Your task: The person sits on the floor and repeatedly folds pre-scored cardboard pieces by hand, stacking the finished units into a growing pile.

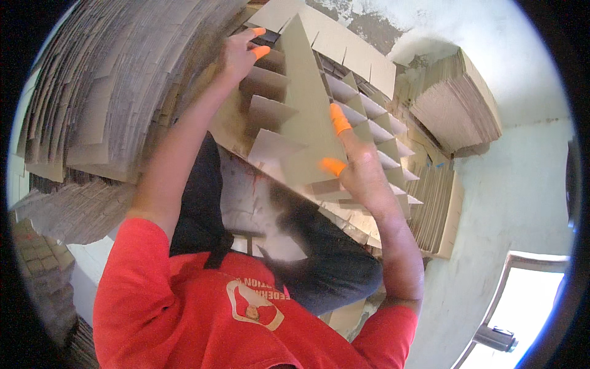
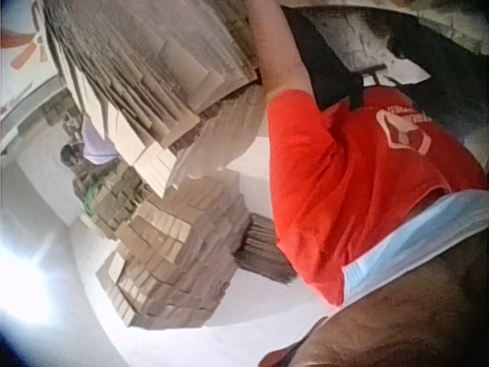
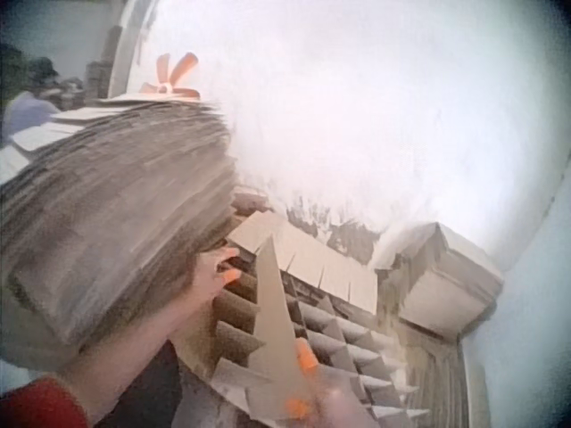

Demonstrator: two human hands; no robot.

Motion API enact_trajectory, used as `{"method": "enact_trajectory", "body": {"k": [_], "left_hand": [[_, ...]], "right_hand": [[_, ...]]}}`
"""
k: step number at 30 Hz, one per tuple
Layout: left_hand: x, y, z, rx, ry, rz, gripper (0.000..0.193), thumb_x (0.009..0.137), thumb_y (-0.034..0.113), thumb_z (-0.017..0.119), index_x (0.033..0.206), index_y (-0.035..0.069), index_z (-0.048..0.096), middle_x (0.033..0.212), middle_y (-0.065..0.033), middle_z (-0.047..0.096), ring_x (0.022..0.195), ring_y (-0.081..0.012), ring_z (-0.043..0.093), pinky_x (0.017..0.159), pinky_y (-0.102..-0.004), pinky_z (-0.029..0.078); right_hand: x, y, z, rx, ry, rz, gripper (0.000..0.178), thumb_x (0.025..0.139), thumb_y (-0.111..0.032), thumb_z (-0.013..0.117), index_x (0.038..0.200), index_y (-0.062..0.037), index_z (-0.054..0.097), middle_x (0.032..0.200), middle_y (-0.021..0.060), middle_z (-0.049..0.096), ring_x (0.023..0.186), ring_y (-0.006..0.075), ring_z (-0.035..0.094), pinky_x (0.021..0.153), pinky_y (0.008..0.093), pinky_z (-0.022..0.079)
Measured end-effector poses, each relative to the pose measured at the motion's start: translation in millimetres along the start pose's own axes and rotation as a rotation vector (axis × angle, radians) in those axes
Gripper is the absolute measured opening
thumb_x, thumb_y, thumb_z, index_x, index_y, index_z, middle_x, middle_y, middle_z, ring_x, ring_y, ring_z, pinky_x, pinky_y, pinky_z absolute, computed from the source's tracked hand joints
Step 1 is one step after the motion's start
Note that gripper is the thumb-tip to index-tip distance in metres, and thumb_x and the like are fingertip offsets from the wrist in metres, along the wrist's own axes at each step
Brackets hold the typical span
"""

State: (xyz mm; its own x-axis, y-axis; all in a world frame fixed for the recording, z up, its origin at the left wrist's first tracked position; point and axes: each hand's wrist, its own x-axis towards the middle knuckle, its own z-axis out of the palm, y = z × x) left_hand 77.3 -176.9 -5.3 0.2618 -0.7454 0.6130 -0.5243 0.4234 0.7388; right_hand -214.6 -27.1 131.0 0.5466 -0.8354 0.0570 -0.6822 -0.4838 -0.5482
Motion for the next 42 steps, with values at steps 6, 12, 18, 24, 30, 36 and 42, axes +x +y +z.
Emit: {"method": "enact_trajectory", "body": {"k": [6, 12, 18, 24, 30, 36, 42], "left_hand": [[-82, 105, -60, 0.07, -0.558, 0.158, 0.041, 0.073, 0.028, 0.079, 0.104, 0.004, 0.07, 0.105, -0.0095, 0.069, 0.1, -0.0246, 0.064, 0.088, -0.0359, 0.049], [-101, 129, -55, 0.21, -0.429, 0.459, 0.055, 0.065, 0.034, 0.081, 0.111, 0.007, 0.066, 0.112, -0.0083, 0.066, 0.114, -0.0285, 0.055, 0.098, -0.0447, 0.04], [-115, 130, -63, 0.284, -0.503, 0.452, 0.064, 0.063, 0.029, 0.082, 0.119, 0.005, 0.063, 0.121, -0.01, 0.062, 0.118, -0.0307, 0.053, 0.101, -0.0448, 0.04], [-119, 140, -47, 0.361, -0.544, 0.44, 0.088, 0.06, 0.024, 0.083, 0.138, 0.004, 0.047, 0.14, -0.0121, 0.048, 0.131, -0.0336, 0.04, 0.108, -0.0456, 0.035], [-81, 122, -14, 0.448, -0.606, 0.487, 0.093, 0.065, 0.021, 0.08, 0.146, 0.006, 0.035, 0.149, -0.0105, 0.036, 0.141, -0.0342, 0.027, 0.114, -0.0461, 0.028], [-42, 78, 24, 0.534, -0.869, 0.668, 0.073, 0.079, 0.018, 0.069, 0.143, 0.007, 0.037, 0.152, -0.0079, 0.033, 0.144, -0.0322, 0.024, 0.115, -0.0458, 0.027], [-29, 85, 27, 0.545, -0.933, 0.69, 0.077, 0.08, 0.031, 0.07, 0.144, 0.006, 0.036, 0.152, -0.0105, 0.036, 0.14, -0.035, 0.031, 0.109, -0.0529, 0.028]], "right_hand": [[3, 0, 9, -0.016, -0.125, -0.053, 0.054, 0.075, 0.003, 0.067, 0.127, 0.0027, 0.052, 0.091, 0.0268, 0.063, 0.087, 0.0428, 0.063, 0.074, 0.047, 0.048], [-11, 36, 72, -0.149, -0.182, 0.03, 0.071, 0.079, -0.008, 0.067, 0.144, -0.0017, 0.037, 0.094, 0.0248, 0.065, 0.091, 0.0433, 0.063, 0.077, 0.0452, 0.051], [2, 36, 19, -0.114, 0.186, 0.081, 0.051, 0.086, -0.021, 0.071, 0.13, -0.0017, 0.055, 0.097, 0.0192, 0.067, 0.087, 0.0346, 0.066, 0.076, 0.0398, 0.052], [35, 174, -40, -0.843, 0.579, 0.19, 0.054, 0.089, -0.038, 0.065, 0.128, -0.0013, 0.056, 0.098, 0.023, 0.068, 0.088, 0.0349, 0.066, 0.077, 0.0427, 0.051], [28, 172, -35, -0.308, 0.218, 0.227, 0.06, 0.092, -0.044, 0.06, 0.129, 0.0023, 0.055, 0.103, 0.018, 0.069, 0.093, 0.0287, 0.066, 0.085, 0.0377, 0.049], [-19, 83, 41, -0.459, -0.189, 0.276, 0.07, 0.08, -0.02, 0.073, 0.141, -0.0055, 0.041, 0.095, 0.0176, 0.069, 0.089, 0.0325, 0.067, 0.077, 0.0416, 0.052], [-11, 110, 36, -0.413, -0.016, 0.127, 0.035, 0.084, -0.018, 0.064, 0.112, -0.0037, 0.049, 0.088, 0.0199, 0.066, 0.086, 0.0377, 0.066, 0.071, 0.0489, 0.051]]}}
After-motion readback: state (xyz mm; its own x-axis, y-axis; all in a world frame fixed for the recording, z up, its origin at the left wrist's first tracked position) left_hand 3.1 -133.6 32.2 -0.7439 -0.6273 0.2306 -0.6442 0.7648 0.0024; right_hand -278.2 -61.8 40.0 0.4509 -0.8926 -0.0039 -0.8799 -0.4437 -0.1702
